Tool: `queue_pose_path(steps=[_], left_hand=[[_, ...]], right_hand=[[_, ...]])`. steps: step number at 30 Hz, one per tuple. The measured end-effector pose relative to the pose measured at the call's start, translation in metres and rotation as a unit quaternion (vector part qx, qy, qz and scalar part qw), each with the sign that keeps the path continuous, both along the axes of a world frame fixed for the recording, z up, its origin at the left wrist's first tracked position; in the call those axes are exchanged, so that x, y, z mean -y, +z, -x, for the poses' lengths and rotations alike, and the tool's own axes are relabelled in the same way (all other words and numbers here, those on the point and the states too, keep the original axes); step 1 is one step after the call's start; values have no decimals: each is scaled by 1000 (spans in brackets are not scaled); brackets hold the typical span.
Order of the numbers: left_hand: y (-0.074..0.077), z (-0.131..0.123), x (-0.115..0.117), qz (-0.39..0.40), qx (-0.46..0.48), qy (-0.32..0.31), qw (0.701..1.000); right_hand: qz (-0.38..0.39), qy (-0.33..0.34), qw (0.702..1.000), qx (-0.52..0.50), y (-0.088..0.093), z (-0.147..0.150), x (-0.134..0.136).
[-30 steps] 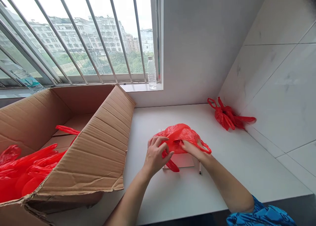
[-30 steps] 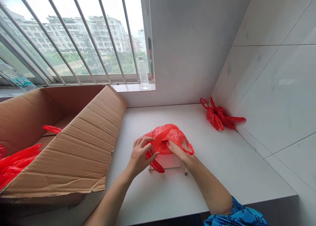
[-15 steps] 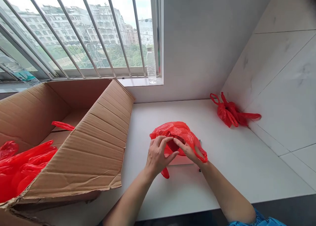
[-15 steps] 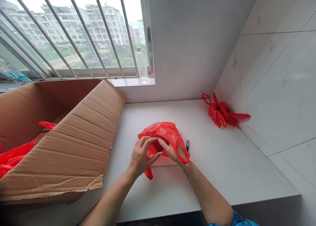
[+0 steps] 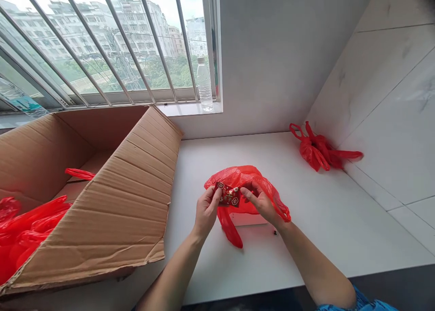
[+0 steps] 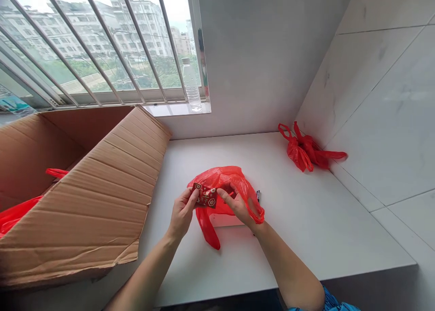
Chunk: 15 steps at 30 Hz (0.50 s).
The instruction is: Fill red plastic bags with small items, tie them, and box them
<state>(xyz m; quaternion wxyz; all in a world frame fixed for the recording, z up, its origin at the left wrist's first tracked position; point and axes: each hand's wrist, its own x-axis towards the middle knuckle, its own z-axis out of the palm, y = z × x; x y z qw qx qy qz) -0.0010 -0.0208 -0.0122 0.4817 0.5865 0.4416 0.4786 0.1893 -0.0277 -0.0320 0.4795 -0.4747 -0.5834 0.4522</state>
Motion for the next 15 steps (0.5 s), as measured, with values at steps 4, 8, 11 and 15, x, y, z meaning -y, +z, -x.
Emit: queue_pose_path(steps=[4,8,11,15], left_hand=[[2,-4,3,40,7,-35,999],[2,-1,1,10,-33,-6,999],[3,1,0,11,-37,9,999],[2,-1,2,19,0,7,1000]], right_hand=[[52,59,991,-110,-9,3,-3],[71,70,990,-95,-14,6,-5],[68,76,991,-81,-11,5,-5],[42,86,987,-132,-6,5,-4]])
